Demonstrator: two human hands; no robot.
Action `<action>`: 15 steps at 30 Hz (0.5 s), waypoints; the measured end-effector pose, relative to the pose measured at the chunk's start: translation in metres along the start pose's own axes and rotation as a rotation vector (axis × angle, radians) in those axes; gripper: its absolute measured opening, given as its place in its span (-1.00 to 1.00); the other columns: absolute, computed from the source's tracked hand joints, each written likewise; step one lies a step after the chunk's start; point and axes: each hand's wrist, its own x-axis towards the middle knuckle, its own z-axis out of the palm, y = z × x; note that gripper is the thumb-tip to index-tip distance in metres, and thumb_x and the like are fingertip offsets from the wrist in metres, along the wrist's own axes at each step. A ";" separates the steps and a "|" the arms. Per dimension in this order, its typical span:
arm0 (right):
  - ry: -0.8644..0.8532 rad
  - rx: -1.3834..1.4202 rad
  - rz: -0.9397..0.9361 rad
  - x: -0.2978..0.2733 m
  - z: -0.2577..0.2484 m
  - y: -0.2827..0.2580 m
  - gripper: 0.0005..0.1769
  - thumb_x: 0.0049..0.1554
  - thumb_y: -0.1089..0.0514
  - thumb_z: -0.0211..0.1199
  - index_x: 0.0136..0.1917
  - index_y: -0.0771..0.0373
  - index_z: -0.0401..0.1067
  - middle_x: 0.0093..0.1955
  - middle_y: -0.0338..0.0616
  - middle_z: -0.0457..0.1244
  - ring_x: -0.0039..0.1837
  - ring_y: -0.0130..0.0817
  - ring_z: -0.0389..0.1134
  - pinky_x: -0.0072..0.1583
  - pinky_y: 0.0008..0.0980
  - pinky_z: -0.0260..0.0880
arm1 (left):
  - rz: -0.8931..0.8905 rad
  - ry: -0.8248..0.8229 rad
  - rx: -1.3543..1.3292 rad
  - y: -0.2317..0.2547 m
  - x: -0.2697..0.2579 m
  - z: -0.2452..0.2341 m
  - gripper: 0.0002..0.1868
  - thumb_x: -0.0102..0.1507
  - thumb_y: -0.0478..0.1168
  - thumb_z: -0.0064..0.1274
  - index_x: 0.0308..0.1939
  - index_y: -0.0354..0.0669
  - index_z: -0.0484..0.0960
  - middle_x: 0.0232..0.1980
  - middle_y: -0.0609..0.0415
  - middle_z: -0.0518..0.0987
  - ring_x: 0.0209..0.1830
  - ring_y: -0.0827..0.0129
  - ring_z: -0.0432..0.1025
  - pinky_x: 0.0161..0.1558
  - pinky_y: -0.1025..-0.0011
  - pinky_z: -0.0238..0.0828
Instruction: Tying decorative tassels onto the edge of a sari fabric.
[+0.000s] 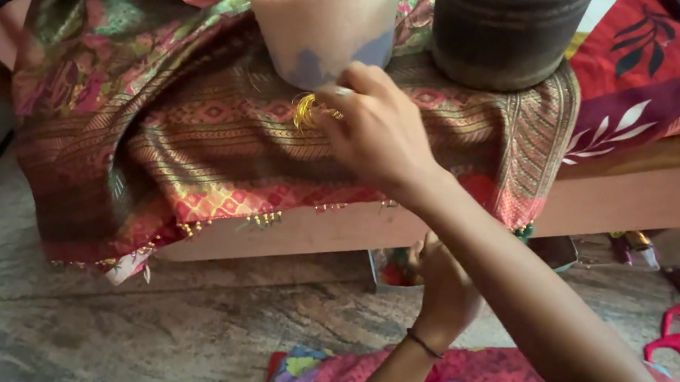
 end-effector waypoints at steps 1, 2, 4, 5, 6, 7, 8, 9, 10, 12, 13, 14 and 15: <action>-0.002 0.001 0.001 0.000 0.004 0.001 -0.83 0.09 0.17 0.35 -0.04 0.27 0.59 -0.15 -0.07 0.23 0.00 -0.10 0.31 -0.02 -0.12 0.37 | -0.002 0.000 0.000 0.004 0.000 -0.003 -0.60 0.31 0.10 0.00 -0.09 -0.15 0.65 -0.14 -0.06 0.63 0.11 -0.10 0.40 0.09 -0.16 0.06; -0.004 -0.058 0.037 0.001 0.009 0.003 -0.86 0.09 0.23 0.30 -0.06 0.26 0.58 -0.11 -0.05 0.23 0.04 -0.10 0.31 0.00 -0.12 0.38 | 0.008 0.013 -0.046 0.007 0.003 -0.006 -0.61 0.32 0.08 -0.01 -0.08 -0.16 0.64 -0.12 -0.05 0.63 0.10 -0.09 0.42 0.04 -0.12 0.13; -0.005 -0.118 0.073 0.004 0.010 0.005 -0.87 0.09 0.28 0.26 -0.08 0.25 0.58 -0.07 -0.03 0.24 0.07 -0.09 0.32 0.01 -0.12 0.39 | 0.021 0.026 -0.092 0.010 0.007 -0.012 -0.62 0.32 0.06 -0.02 -0.06 -0.17 0.64 -0.11 -0.05 0.64 0.09 -0.07 0.45 0.00 -0.09 0.19; 0.031 -0.123 0.117 0.005 0.007 0.005 -0.93 0.11 0.26 0.27 -0.12 0.28 0.54 -0.10 -0.01 0.22 0.05 -0.06 0.32 0.02 -0.10 0.38 | -0.018 -0.001 -0.144 0.011 0.009 -0.014 -0.63 0.31 0.06 0.01 -0.11 -0.18 0.63 -0.12 -0.06 0.64 0.05 -0.05 0.47 -0.02 -0.05 0.25; 0.064 -0.124 0.160 0.006 0.004 0.005 -0.93 0.14 0.25 0.28 -0.16 0.30 0.51 -0.13 0.00 0.21 0.02 -0.04 0.32 0.03 -0.07 0.38 | -0.062 -0.026 -0.196 0.012 0.009 -0.017 -0.64 0.31 0.06 0.03 -0.17 -0.18 0.63 -0.14 -0.07 0.64 0.00 -0.04 0.49 -0.03 -0.02 0.31; 0.061 -0.122 0.160 0.006 -0.002 0.004 -0.93 0.14 0.25 0.28 -0.16 0.30 0.51 -0.13 0.00 0.21 0.02 -0.04 0.32 0.03 -0.07 0.38 | -0.064 -0.024 -0.196 0.012 0.009 -0.018 -0.64 0.31 0.06 0.03 -0.17 -0.18 0.63 -0.14 -0.07 0.64 0.00 -0.04 0.49 -0.03 -0.02 0.31; 0.063 0.034 0.217 0.006 -0.007 0.003 -0.94 0.17 0.28 0.23 -0.13 0.33 0.47 -0.11 0.01 0.24 -0.04 -0.11 0.35 -0.02 -0.15 0.39 | -0.113 -0.060 -0.198 0.011 0.007 -0.019 -0.64 0.29 0.06 0.07 -0.26 -0.20 0.63 -0.18 -0.09 0.64 -0.05 -0.05 0.49 -0.04 -0.01 0.32; 0.065 0.191 0.274 0.006 -0.013 0.002 -0.95 0.21 0.32 0.18 -0.10 0.36 0.43 -0.08 0.02 0.27 -0.11 -0.18 0.38 -0.07 -0.22 0.41 | -0.160 -0.096 -0.200 0.011 0.006 -0.021 -0.62 0.27 0.06 0.12 -0.35 -0.21 0.63 -0.22 -0.11 0.64 -0.10 -0.06 0.50 -0.05 -0.01 0.33; 0.066 0.188 0.269 0.003 -0.024 -0.006 -0.95 0.21 0.32 0.18 -0.10 0.36 0.43 -0.08 0.02 0.27 -0.11 -0.18 0.38 -0.07 -0.22 0.41 | -0.155 -0.093 -0.202 0.008 0.006 -0.018 -0.62 0.27 0.06 0.12 -0.35 -0.21 0.63 -0.22 -0.11 0.64 -0.10 -0.06 0.50 -0.05 -0.01 0.33; 0.100 0.426 0.374 -0.005 -0.047 -0.021 -0.89 0.30 0.23 0.18 0.01 0.34 0.38 -0.15 -0.08 0.38 -0.14 -0.42 0.51 -0.11 -0.39 0.48 | -0.132 -0.072 -0.138 0.002 0.005 -0.014 -0.68 0.22 -0.03 0.14 -0.41 -0.24 0.66 -0.24 -0.11 0.65 -0.09 -0.06 0.50 -0.03 0.03 0.32; 0.097 0.424 0.372 -0.012 -0.063 -0.036 -0.89 0.30 0.23 0.18 0.01 0.34 0.38 -0.15 -0.08 0.38 -0.14 -0.42 0.51 -0.11 -0.39 0.48 | -0.131 -0.069 -0.141 -0.011 0.003 -0.025 -0.68 0.22 -0.03 0.14 -0.41 -0.24 0.66 -0.24 -0.11 0.65 -0.09 -0.06 0.50 -0.03 0.03 0.32; -0.051 0.467 0.512 -0.019 -0.080 -0.051 -0.90 0.26 0.23 0.15 -0.05 0.33 0.38 -0.29 -0.08 0.34 -0.27 -0.41 0.44 -0.21 -0.40 0.41 | -0.133 -0.063 -0.152 -0.010 0.006 -0.025 -0.70 0.23 -0.04 0.14 -0.39 -0.23 0.67 -0.24 -0.09 0.65 -0.11 -0.03 0.51 -0.05 0.06 0.33; -0.204 0.507 0.648 -0.026 -0.097 -0.065 -0.89 0.23 0.23 0.13 -0.10 0.32 0.39 -0.44 -0.07 0.30 -0.40 -0.41 0.36 -0.31 -0.40 0.35 | -0.134 -0.058 -0.163 0.004 0.006 -0.016 -0.71 0.23 -0.05 0.14 -0.38 -0.22 0.68 -0.24 -0.08 0.66 -0.12 0.00 0.52 -0.06 0.09 0.34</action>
